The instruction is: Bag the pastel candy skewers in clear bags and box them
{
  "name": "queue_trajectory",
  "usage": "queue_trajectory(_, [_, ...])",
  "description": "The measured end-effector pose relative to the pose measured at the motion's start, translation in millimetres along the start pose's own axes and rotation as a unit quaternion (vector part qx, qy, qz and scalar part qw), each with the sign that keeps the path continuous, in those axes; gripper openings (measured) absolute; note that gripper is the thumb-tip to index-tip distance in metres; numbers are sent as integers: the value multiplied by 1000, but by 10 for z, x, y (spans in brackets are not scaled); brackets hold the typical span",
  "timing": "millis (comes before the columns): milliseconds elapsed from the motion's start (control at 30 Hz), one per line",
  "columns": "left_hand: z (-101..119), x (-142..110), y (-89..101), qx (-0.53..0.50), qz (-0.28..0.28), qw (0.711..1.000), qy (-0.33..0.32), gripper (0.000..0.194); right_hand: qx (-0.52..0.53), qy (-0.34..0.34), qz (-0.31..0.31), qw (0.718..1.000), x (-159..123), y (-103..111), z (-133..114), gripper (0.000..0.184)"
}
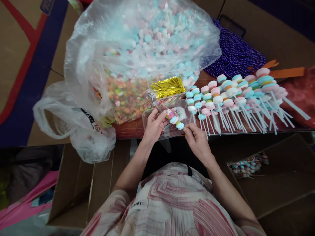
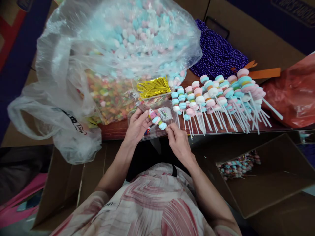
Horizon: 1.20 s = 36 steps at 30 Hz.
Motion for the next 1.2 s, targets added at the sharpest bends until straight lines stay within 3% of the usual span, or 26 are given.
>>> queue_trajectory(133, [-39, -29, -23, 7, 1, 1000, -12, 32, -48, 30, -14, 998, 32, -29, -75, 20])
queue_trajectory(300, [-51, -29, -20, -8, -19, 1000, 16, 33, 146, -29, -16, 989, 65, -111, -1, 30])
queue_trajectory(367, [-35, -22, 0, -21, -14, 999, 29, 30, 260, -90, -9, 961, 66, -139, 46, 34])
queue_trajectory(500, [-29, -18, -14, -42, -10, 999, 33, 26, 426, -205, -34, 881, 43, -234, 52, 41])
queue_trajectory(600, [-46, -28, -76, -26, -20, 999, 12, 27, 451, -223, -31, 864, 40, -297, 35, 45])
queue_trajectory(700, [-53, -44, -92, -9, -9, 1000, -11, 28, 382, -184, -8, 906, 55, -317, 48, 42])
queue_trajectory(800, [-41, -57, -75, 3, -7, 1000, -13, 32, 213, -83, 8, 973, 96, -237, 4, 37])
queue_trajectory(867, [-24, -66, -60, 5, -15, 1000, -6, 36, 90, -19, 2, 996, 114, -179, -60, 33])
queue_trajectory(1033, [13, -73, -54, -9, -16, 1000, -12, 40, -125, 79, 35, 988, 106, -119, -192, 19])
queue_trajectory(1200, [-17, -42, -64, -52, 29, 998, -18, 29, -206, 164, 13, 965, 61, -305, -226, 28])
Point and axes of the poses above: each hand's wrist, its own x-axis towards the middle knuckle, its own y-axis out of the back of the hand, z = x × y, the point moved 6 cm from there along x, towards the middle knuckle, and after that the axes turned 14 degrees about y, right-handed, at the moved point
